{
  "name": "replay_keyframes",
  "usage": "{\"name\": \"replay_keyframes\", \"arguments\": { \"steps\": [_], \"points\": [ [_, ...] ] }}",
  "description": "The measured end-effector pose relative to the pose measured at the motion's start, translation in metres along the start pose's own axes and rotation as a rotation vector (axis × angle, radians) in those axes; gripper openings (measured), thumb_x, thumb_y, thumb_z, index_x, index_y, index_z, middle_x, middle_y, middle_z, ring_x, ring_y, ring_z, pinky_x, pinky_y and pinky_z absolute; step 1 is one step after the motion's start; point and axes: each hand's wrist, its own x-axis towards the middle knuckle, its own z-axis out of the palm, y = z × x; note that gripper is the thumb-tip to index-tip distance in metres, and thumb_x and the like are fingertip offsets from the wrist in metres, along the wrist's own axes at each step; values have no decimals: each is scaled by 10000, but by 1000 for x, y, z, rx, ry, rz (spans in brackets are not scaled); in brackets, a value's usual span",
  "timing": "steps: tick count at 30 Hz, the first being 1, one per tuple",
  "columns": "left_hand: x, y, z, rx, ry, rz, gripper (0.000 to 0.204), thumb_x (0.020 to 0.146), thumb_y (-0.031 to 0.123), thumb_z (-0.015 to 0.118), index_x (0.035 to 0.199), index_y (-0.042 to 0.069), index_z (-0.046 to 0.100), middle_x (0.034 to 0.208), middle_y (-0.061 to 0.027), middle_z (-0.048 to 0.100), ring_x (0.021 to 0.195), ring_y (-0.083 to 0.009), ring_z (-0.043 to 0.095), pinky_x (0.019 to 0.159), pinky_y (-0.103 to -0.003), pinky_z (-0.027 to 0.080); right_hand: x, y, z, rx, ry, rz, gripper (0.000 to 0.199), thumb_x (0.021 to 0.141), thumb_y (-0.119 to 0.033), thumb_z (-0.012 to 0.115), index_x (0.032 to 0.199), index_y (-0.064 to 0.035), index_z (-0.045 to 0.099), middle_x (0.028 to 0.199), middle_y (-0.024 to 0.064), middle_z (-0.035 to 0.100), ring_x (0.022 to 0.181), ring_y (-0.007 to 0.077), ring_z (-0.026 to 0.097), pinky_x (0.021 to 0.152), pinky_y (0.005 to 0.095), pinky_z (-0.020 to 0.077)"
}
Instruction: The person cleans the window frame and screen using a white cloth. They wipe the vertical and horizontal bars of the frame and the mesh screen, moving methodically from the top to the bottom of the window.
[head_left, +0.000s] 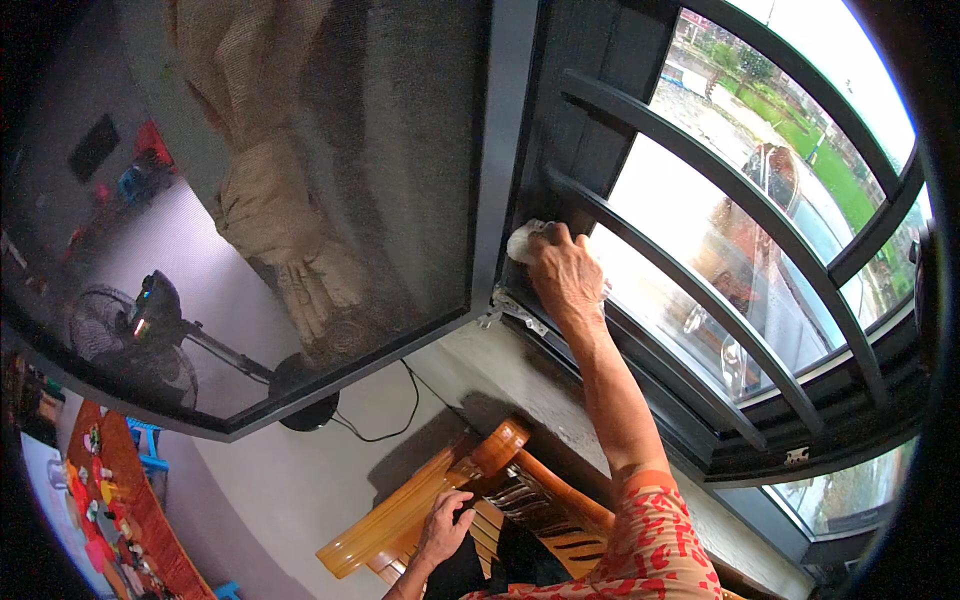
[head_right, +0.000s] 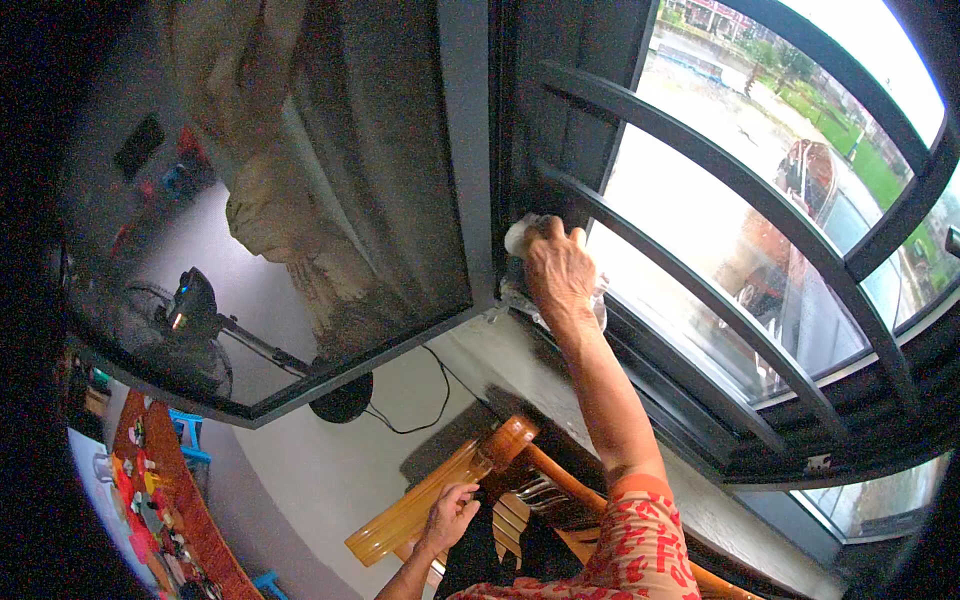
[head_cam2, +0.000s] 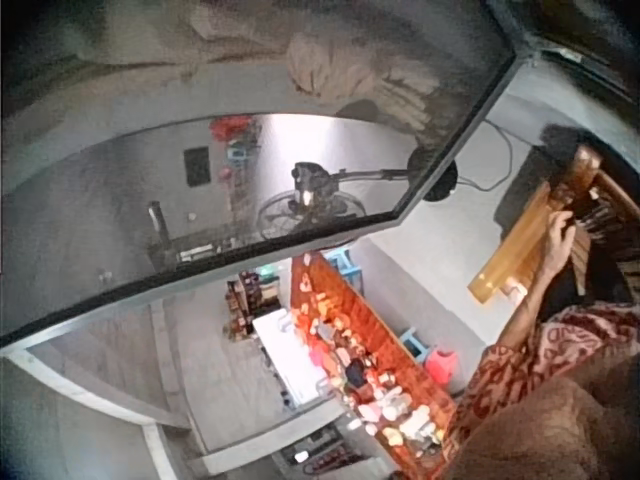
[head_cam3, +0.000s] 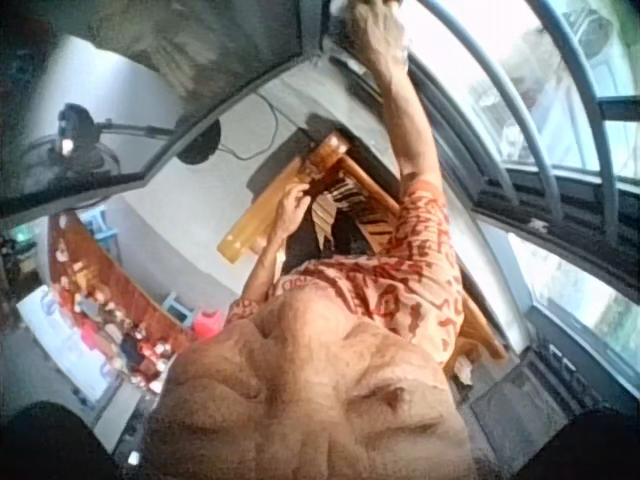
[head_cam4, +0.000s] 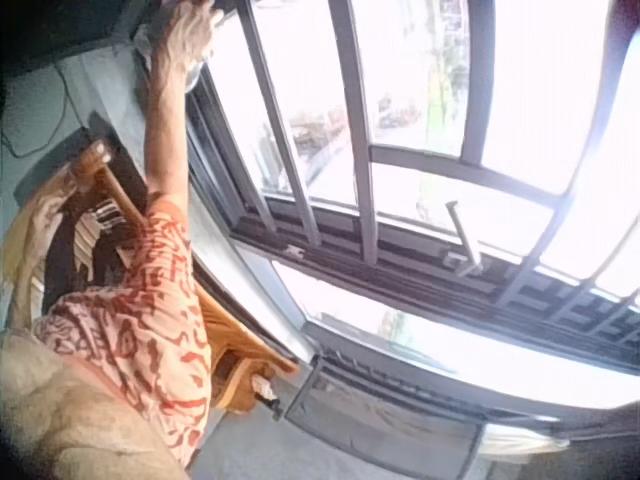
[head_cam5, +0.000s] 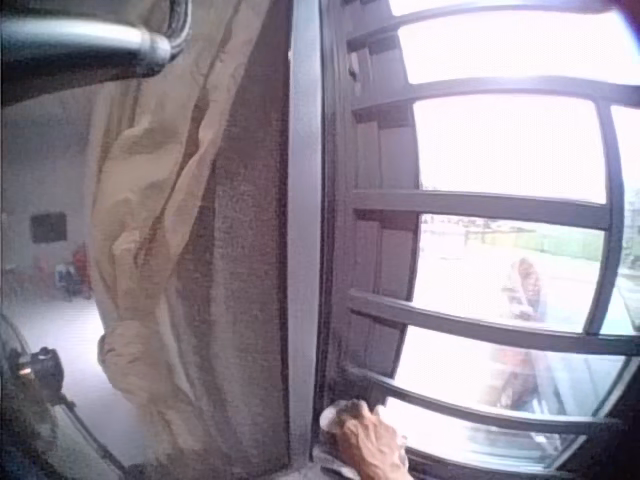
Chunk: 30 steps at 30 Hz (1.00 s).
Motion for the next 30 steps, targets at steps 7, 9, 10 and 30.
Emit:
{"name": "replay_keyframes", "arguments": {
  "steps": [7, 9, 10, 30],
  "points": [
    [1, 18, 5, -12, -26, 37, 331, 872, 125, 652, 1190, 74, 577, 1170, -95, 545, 987, -217, 588, 787, -335, 502, -26, 15, -11, -3, 62, -27, 114, 832, -86, 541, 918, -93, 616, 973, 84, 558, 868, 312, 614, 582, 404, 563],
    [3, 22, 6, -1, -41, 36, 326, 874, 132, 650, 1185, 73, 576, 1171, -94, 545, 989, -216, 589, 794, -338, 500, -35, 21, -15, -9, 33, -15, 122, 824, -102, 561, 942, -103, 592, 986, 75, 561, 875, 312, 619, 579, 411, 562],
    [3, 25, 6, -9, -51, 24, 327, 875, 136, 649, 1187, 74, 575, 1175, -94, 544, 994, -217, 589, 797, -342, 499, -40, 21, -21, -2, 25, -9, 130, 819, -110, 575, 948, -106, 589, 994, 75, 561, 874, 312, 619, 580, 413, 561],
    [-10, 21, 17, 15, -31, 5, 330, 874, 141, 651, 1189, 83, 574, 1183, -84, 559, 1009, -220, 591, 809, -357, 497, -31, 14, 8, -41, 117, -48, 297, 821, -123, 605, 1117, -95, 604, 969, 77, 549, 841, 289, 616, 598, 383, 565]
  ]
}}
